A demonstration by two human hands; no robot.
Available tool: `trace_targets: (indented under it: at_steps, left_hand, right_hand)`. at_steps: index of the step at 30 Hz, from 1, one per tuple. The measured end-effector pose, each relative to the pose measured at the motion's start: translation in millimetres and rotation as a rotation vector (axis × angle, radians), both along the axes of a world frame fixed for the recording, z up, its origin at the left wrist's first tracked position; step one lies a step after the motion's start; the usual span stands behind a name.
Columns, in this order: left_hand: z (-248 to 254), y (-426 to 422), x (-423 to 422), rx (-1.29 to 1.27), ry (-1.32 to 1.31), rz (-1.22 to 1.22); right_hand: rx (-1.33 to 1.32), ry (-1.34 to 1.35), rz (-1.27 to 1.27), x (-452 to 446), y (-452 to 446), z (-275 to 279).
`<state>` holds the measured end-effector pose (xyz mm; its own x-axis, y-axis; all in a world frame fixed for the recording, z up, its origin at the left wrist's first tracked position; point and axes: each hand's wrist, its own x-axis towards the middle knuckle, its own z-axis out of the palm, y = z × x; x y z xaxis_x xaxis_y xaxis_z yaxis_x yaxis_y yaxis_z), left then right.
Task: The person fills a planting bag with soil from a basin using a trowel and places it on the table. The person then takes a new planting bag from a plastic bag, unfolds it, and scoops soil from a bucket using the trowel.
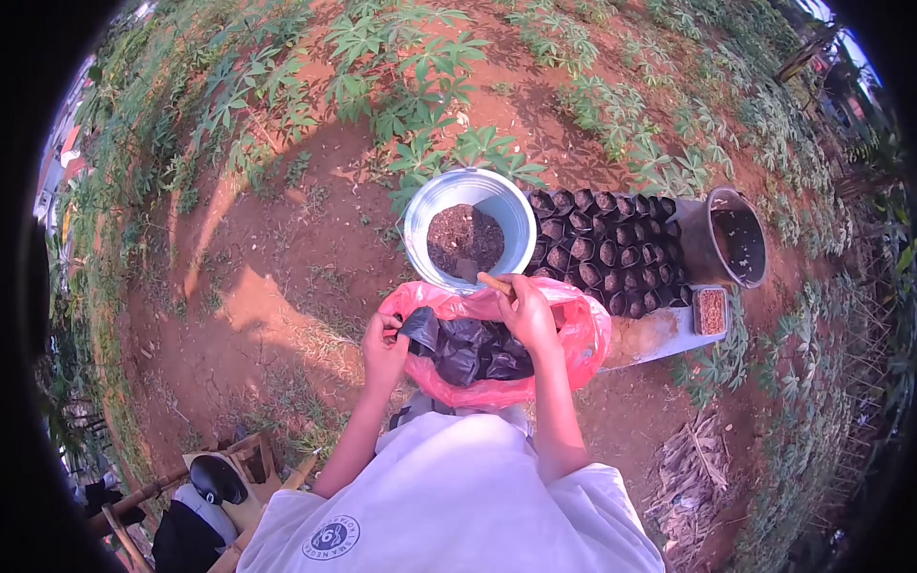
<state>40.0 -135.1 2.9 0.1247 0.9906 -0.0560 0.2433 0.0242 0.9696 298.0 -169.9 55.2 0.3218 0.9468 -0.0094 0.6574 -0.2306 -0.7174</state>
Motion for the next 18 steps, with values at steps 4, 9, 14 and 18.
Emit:
trace_targets:
  at_steps: [4,9,14,18]
  left_hand:
    - [-5.0,5.2,6.0,0.02,-0.045,-0.012]
    - [-9.8,7.5,15.4,0.004,-0.019,-0.041]
    - [-3.3,2.2,25.3,-0.01,-0.064,0.001]
    - [14.5,-14.8,49.1,0.026,-0.083,0.025]
  right_hand:
    - [0.161,-0.062,-0.085,-3.0,-7.9,9.5]
    - [0.158,-0.069,-0.033,4.1,-16.5,18.4]
    - [0.213,0.175,-0.204,19.1,-27.1,13.5]
    - [0.349,0.846,-0.327,56.2,-48.8,-17.7]
